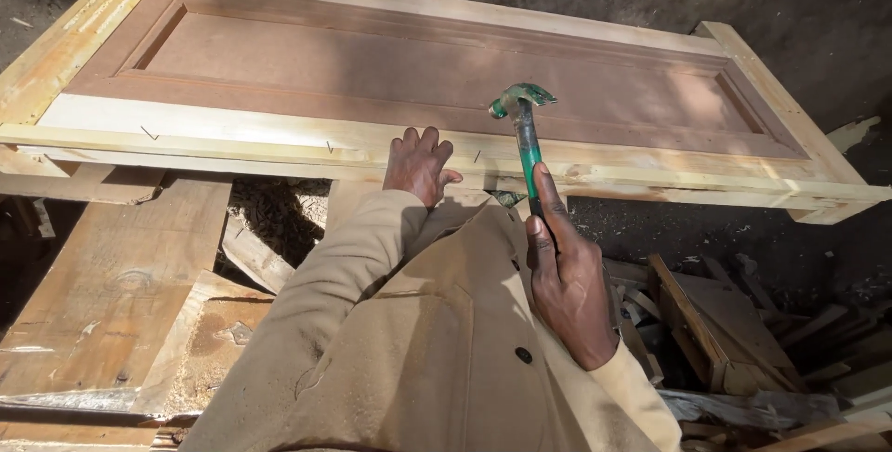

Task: Hammering nails into a wooden frame to assemble the components.

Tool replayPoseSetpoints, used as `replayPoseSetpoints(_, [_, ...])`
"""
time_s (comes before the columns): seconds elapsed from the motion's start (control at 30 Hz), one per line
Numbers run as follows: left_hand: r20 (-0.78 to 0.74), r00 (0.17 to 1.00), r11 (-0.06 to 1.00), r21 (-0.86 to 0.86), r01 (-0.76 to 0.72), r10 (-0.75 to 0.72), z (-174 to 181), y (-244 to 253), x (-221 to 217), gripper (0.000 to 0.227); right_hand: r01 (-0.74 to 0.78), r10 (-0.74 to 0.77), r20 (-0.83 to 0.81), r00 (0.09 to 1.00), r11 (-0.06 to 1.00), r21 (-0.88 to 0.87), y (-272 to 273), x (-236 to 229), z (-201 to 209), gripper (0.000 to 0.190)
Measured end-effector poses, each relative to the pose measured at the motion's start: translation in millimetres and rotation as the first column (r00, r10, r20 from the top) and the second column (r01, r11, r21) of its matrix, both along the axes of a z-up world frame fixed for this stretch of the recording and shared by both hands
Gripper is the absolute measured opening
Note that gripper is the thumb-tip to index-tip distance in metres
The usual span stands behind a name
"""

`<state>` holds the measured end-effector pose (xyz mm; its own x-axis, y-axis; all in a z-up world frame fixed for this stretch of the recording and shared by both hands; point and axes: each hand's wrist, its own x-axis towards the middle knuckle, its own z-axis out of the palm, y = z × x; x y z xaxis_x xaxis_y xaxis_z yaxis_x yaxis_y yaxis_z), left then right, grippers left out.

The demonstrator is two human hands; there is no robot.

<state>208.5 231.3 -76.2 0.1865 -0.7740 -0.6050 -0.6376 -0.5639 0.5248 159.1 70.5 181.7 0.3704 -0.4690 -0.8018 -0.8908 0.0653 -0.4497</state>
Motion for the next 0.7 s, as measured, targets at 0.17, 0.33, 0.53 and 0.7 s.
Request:
replayPoseSetpoints(0.17, [-0.015, 0.999, 0.999, 0.003, -0.036, 0.037, -1, 0, 2, 0.037, -0.111, 0.118, -0.041, 0.992, 0.983, 0.145, 5, -3, -12, 0.048])
replayPoseSetpoints(0.33, [-0.032, 0.998, 0.999, 0.006, -0.05, 0.05, -4, 1, 4, 0.037, -0.102, 0.102, 0.017, 0.995, 0.995, 0.003, -7, -7, -12, 0.045])
replayPoseSetpoints(0.53, [-0.041, 0.997, 0.998, 0.035, -0.056, 0.058, 0, 0, 2, 0.034, -0.067, 0.068, 0.125, 0.99, 0.998, -0.014, 0, -24, -33, 0.046])
replayPoseSetpoints(0.7, [0.011, 1.0, 0.999, 0.031, -0.014, 0.014, -14, -5, 9, 0.037, -0.106, 0.106, 0.008, 0.994, 0.994, 0.032, -11, -15, -36, 0.045])
